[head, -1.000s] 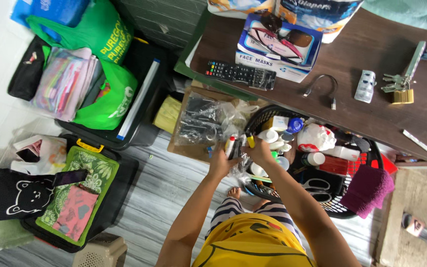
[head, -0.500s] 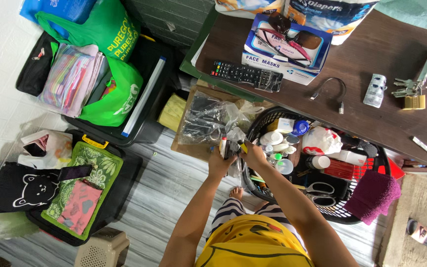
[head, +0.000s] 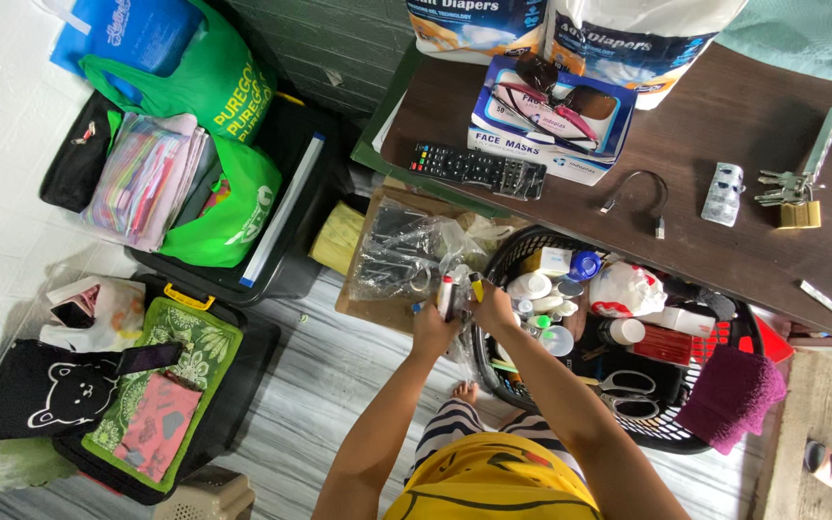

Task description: The person organizes several markers, medicine bottles, and small containers on a desk and in a bin before packing away pouches and pieces of clothing into a green bag.

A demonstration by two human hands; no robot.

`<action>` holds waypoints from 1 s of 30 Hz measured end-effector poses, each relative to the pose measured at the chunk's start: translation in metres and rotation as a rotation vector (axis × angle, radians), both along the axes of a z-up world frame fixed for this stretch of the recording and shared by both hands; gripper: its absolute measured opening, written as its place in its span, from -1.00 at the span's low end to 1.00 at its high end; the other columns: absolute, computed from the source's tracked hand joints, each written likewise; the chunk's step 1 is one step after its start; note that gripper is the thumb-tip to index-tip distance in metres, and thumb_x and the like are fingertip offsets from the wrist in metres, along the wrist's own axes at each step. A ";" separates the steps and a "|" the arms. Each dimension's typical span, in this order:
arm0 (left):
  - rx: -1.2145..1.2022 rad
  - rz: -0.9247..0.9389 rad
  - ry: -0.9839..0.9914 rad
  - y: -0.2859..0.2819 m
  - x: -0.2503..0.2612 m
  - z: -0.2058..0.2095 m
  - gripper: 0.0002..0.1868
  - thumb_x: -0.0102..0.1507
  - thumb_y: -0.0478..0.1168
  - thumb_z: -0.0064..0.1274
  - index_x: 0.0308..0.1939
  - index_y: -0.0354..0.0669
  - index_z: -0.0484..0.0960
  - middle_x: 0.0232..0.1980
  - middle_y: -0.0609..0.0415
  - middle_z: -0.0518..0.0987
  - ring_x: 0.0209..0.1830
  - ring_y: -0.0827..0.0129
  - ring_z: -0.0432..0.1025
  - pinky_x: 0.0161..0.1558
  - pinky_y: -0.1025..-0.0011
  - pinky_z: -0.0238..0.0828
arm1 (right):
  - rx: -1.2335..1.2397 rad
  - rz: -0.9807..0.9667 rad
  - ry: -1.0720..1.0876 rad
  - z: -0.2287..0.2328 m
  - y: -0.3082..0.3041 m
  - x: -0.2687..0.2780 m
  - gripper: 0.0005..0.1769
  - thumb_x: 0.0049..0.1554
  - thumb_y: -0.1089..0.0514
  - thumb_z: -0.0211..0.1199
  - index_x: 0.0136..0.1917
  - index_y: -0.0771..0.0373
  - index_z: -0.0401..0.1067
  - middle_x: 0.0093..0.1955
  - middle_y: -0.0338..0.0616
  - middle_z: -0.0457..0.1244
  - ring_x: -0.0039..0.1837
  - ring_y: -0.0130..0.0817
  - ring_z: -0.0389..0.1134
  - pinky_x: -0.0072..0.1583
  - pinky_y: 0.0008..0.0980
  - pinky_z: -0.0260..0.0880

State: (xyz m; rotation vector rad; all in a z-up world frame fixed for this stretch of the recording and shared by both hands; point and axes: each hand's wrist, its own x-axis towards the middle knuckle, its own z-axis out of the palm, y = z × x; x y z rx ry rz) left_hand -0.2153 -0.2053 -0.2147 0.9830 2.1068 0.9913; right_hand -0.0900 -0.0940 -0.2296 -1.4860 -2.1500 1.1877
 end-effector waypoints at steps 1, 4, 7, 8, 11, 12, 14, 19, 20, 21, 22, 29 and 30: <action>0.033 -0.007 -0.022 0.001 0.002 0.003 -0.48 0.01 -0.14 0.31 -0.03 -0.29 0.53 -0.29 -0.27 0.66 -0.27 -0.15 0.59 -0.20 0.08 0.54 | 0.034 -0.025 -0.004 -0.002 -0.002 -0.004 -0.68 -0.04 0.21 0.45 -0.05 0.32 0.43 -0.21 0.13 0.40 -0.16 0.04 0.43 -0.11 -0.09 0.39; 0.050 -0.006 -0.082 0.004 0.001 0.004 -0.52 0.03 -0.11 0.32 -0.08 -0.30 0.57 -0.33 -0.24 0.65 -0.29 -0.08 0.61 -0.23 0.10 0.54 | -0.138 -0.073 0.024 -0.001 -0.010 -0.015 -0.79 0.14 0.25 0.21 0.07 0.25 0.45 -0.22 0.17 0.38 -0.19 0.00 0.48 -0.12 -0.07 0.42; -0.025 0.042 -0.106 0.013 -0.007 0.001 -0.60 0.09 -0.07 0.30 -0.15 -0.29 0.64 -0.35 -0.19 0.68 -0.30 0.02 0.66 -0.21 0.15 0.56 | -0.071 0.065 0.062 0.006 -0.016 -0.013 -0.81 0.12 0.23 0.30 -0.01 0.35 0.43 -0.27 0.18 0.38 -0.22 -0.02 0.47 -0.13 -0.14 0.41; -0.018 0.062 -0.099 0.012 -0.014 0.000 -0.58 0.08 -0.08 0.30 -0.11 -0.28 0.61 -0.33 -0.18 0.68 -0.29 0.01 0.65 -0.21 0.16 0.54 | -0.168 0.067 0.087 0.013 -0.014 -0.012 -0.81 0.12 0.25 0.29 0.00 0.35 0.41 -0.27 0.13 0.38 -0.22 -0.07 0.48 -0.17 -0.18 0.44; 0.095 0.110 -0.058 0.006 -0.027 0.007 -0.49 0.02 -0.15 0.26 0.02 -0.24 0.54 -0.25 -0.16 0.67 -0.26 -0.01 0.62 -0.18 0.16 0.51 | -0.356 0.091 0.139 0.040 -0.010 -0.002 -0.79 0.10 0.27 0.25 0.01 0.35 0.36 -0.25 -0.02 0.38 -0.21 -0.24 0.51 -0.24 -0.28 0.52; 0.149 0.125 -0.040 0.005 -0.029 0.012 -0.44 0.00 -0.18 0.24 0.07 -0.22 0.52 -0.21 -0.15 0.67 -0.24 -0.02 0.61 -0.18 0.16 0.51 | -0.348 0.122 0.141 0.051 -0.006 0.007 -0.79 0.11 0.27 0.25 0.02 0.36 0.36 -0.23 -0.06 0.38 -0.19 -0.30 0.52 -0.24 -0.31 0.53; 0.184 0.136 -0.082 0.007 -0.030 0.028 -0.50 0.04 -0.20 0.26 0.03 -0.23 0.53 -0.22 -0.13 0.68 -0.24 0.03 0.62 -0.18 0.17 0.52 | -0.355 0.164 0.178 0.075 -0.001 0.029 -0.77 0.11 0.24 0.26 0.05 0.34 0.41 -0.22 -0.11 0.40 -0.18 -0.38 0.51 -0.23 -0.35 0.53; 0.462 -0.033 -0.150 0.038 -0.002 0.107 -0.49 0.06 -0.31 0.29 0.07 -0.27 0.51 -0.19 -0.04 0.63 -0.24 0.15 0.55 -0.16 0.21 0.48 | -0.046 -0.058 0.089 0.164 0.035 0.112 -0.58 -0.01 0.13 0.47 0.08 0.32 0.49 -0.28 0.00 0.39 -0.27 -0.27 0.39 -0.20 -0.25 0.42; 0.462 -0.077 -0.183 0.050 0.004 0.123 -0.51 0.07 -0.31 0.29 0.05 -0.26 0.51 -0.20 0.00 0.63 -0.24 0.21 0.55 -0.16 0.25 0.48 | 0.156 -0.161 0.035 0.181 0.050 0.123 -0.51 -0.05 0.10 0.54 0.06 0.36 0.44 -0.32 0.06 0.37 -0.28 -0.20 0.40 -0.20 -0.23 0.41; 0.440 -0.115 -0.221 0.050 0.014 0.135 -0.54 0.08 -0.31 0.30 0.03 -0.25 0.50 -0.22 0.04 0.63 -0.24 0.27 0.56 -0.16 0.29 0.47 | 0.346 -0.234 0.142 0.194 0.057 0.136 -0.62 -0.01 0.13 0.47 0.01 0.34 0.45 -0.26 0.04 0.37 -0.22 -0.17 0.41 -0.15 -0.21 0.43; 0.428 -0.129 -0.291 0.057 0.024 0.144 -0.58 0.10 -0.30 0.29 0.00 -0.25 0.51 -0.23 0.04 0.63 -0.26 0.30 0.55 -0.18 0.30 0.48 | 0.537 -0.306 0.247 0.209 0.071 0.151 -0.73 0.03 0.15 0.41 -0.05 0.33 0.47 -0.20 0.03 0.37 -0.17 -0.14 0.43 -0.09 -0.20 0.44; 0.501 -0.305 -0.402 0.096 0.077 0.168 -0.62 0.13 -0.32 0.29 -0.02 -0.22 0.52 -0.23 0.09 0.61 -0.26 0.40 0.53 -0.18 0.38 0.50 | 0.706 -0.422 -0.106 0.241 0.136 0.162 -0.65 -0.09 0.07 0.53 -0.27 0.31 0.42 -0.11 0.12 0.30 0.01 0.18 0.31 0.03 0.07 0.34; 0.531 -0.333 -0.406 0.100 0.080 0.170 -0.61 0.14 -0.32 0.28 0.00 -0.22 0.51 -0.21 0.09 0.60 -0.24 0.40 0.53 -0.16 0.38 0.50 | 0.689 -0.427 -0.107 0.235 0.139 0.161 -0.67 -0.10 0.08 0.51 -0.29 0.30 0.42 -0.12 0.10 0.31 0.01 0.17 0.31 0.02 0.06 0.35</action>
